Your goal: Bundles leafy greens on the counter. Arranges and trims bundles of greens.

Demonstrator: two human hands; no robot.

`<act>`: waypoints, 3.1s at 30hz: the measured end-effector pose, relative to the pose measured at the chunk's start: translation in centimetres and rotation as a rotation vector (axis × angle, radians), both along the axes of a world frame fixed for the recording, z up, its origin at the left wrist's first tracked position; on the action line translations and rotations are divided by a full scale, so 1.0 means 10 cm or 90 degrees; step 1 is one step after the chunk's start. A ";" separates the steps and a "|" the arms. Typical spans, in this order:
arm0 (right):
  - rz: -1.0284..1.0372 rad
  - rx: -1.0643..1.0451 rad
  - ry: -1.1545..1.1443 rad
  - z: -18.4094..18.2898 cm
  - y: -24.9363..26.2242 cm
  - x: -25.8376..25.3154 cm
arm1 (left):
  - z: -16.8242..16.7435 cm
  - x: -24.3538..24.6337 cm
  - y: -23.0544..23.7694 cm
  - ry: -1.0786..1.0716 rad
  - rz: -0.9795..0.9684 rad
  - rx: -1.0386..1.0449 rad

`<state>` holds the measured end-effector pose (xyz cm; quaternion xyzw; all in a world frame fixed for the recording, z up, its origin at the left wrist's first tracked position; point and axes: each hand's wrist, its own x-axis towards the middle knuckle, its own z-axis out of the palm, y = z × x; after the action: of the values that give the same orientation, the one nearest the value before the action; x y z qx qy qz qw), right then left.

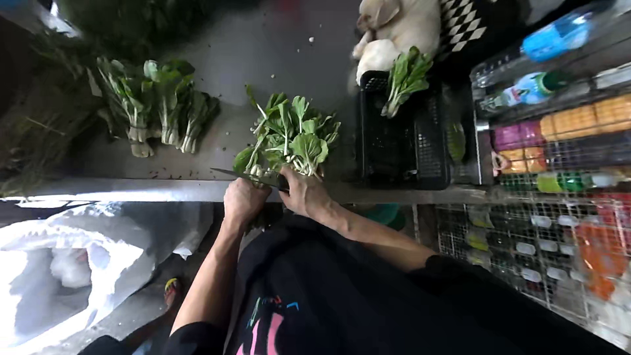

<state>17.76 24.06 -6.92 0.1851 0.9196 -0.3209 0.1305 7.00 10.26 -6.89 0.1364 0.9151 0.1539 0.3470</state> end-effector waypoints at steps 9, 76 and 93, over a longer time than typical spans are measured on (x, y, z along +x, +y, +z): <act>-0.087 -0.038 -0.082 -0.01 -0.05 -0.08 | 0.12 -0.15 0.01 -0.002 -0.045 0.029; -0.295 -0.089 0.177 -0.07 0.47 -0.08 | 0.47 -0.60 -0.05 0.033 -0.199 0.205; -0.330 0.029 -0.092 -1.01 1.12 0.48 | 0.36 -0.27 -0.23 0.040 -0.128 0.176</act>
<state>22.54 35.24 -17.00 0.4397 0.8368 -0.3088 0.1052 4.34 8.00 -3.25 0.2786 0.8774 0.2384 0.3094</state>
